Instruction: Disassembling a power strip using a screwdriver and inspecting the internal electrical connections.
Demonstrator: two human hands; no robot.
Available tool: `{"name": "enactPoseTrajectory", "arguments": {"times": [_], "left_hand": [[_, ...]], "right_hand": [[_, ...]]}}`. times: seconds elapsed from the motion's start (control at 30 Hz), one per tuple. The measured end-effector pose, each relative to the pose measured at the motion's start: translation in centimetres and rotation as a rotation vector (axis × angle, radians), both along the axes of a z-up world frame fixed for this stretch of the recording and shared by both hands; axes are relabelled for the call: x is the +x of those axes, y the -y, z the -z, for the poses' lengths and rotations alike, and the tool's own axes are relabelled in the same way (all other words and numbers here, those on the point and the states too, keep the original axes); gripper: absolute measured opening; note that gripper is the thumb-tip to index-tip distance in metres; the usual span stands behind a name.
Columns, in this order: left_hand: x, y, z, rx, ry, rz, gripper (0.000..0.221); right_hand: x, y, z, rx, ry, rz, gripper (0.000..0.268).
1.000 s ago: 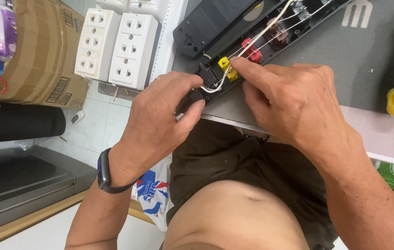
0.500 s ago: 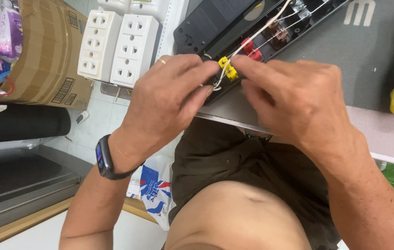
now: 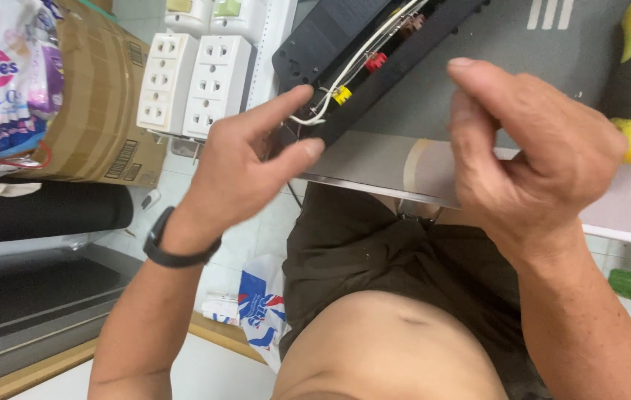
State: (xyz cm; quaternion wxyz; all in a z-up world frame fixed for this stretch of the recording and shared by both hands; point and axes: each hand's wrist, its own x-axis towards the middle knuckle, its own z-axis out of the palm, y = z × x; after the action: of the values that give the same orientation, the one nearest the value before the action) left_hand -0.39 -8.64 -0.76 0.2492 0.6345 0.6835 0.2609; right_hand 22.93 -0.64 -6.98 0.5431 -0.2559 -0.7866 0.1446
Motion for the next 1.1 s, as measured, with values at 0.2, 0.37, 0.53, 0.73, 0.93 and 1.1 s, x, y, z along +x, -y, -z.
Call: {"name": "enactPoseTrajectory", "arguments": {"times": [0.2, 0.37, 0.53, 0.73, 0.93, 1.1], "left_hand": [[-1.6, -0.7, -0.5, -0.269, 0.408, -0.076, 0.058], [-2.2, -0.8, -0.4, -0.343, 0.771, -0.04, 0.056], [-2.2, -1.0, -0.5, -0.382, 0.783, 0.039, 0.058], [-1.9, -1.0, -0.7, -0.398, 0.85, -0.031, 0.057], [-1.7, -0.4, 0.2, -0.313, 0.819, -0.029, 0.057], [0.3, 1.1, 0.9, 0.19, -0.026, 0.194, 0.05]], "right_hand": [[-0.3, -0.3, -0.1, 0.025, -0.055, -0.029, 0.021], [-0.3, -0.3, -0.2, 0.014, -0.064, -0.046, 0.023], [-0.3, -0.4, -0.2, 0.005, -0.06, -0.055, 0.023], [-0.3, -0.5, 0.4, 0.001, -0.001, -0.008, 0.026], [-0.2, -0.5, 0.9, -0.028, 0.063, 0.019, 0.026], [-0.6, -0.7, 0.5, -0.047, 0.41, -0.059, 0.048]]}}
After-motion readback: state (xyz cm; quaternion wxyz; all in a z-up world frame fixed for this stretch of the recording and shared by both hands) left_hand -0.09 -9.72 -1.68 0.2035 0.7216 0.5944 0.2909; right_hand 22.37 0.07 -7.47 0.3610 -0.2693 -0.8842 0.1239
